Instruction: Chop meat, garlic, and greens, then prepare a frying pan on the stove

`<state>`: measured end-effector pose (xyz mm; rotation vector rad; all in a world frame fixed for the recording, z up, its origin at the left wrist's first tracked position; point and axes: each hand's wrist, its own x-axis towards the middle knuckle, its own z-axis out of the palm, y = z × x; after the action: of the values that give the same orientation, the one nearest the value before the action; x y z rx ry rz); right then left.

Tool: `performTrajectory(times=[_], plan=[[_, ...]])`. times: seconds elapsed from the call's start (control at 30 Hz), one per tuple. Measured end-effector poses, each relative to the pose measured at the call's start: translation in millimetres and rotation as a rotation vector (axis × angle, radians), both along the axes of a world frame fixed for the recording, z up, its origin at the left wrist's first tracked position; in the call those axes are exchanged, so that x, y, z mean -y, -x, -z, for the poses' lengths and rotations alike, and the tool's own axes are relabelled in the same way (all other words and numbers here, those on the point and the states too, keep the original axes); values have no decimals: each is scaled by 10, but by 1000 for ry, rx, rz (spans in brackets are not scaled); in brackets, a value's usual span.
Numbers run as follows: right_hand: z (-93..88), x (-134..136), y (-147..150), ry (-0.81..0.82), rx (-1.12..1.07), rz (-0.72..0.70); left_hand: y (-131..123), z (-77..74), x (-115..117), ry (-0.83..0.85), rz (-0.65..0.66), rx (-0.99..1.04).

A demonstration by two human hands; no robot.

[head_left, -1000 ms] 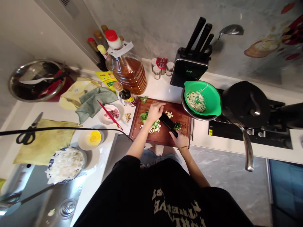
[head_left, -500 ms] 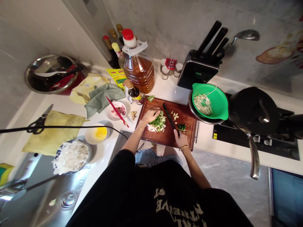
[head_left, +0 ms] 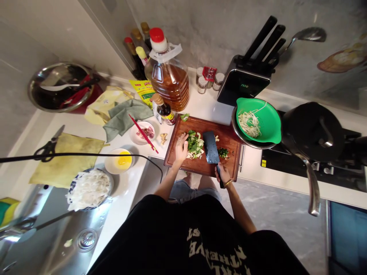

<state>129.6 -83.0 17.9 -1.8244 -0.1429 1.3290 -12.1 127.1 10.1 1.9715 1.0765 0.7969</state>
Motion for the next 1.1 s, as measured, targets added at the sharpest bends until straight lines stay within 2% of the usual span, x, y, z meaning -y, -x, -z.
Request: performTrajectory(times=[0.17,0.3,0.43,0.67,0.77,0.87,1.0,1.1], plan=[[81,15,129,-19,-42,-2,-175,79,255,23,-132,68],[67,-10,374,25,-70,17,-262,57,361,13,-122,35],[57,-86,617,-15,-134,28,-319,24,410,-29,-104,-36],[57,-185,715,-69,-233,23,-396,-90,400,-69,-83,-48],[-37,-217,704,-104,-249,6,-436,-218,390,-73,-98,-37],[-216,-254,651,-123,-237,2,-509,-418,370,-97,-104,-18],[-590,-324,438,-151,-217,13,-773,-807,313,-179,-94,26],[-927,-374,139,-220,-193,75,-1181,-1160,265,-220,-56,68]])
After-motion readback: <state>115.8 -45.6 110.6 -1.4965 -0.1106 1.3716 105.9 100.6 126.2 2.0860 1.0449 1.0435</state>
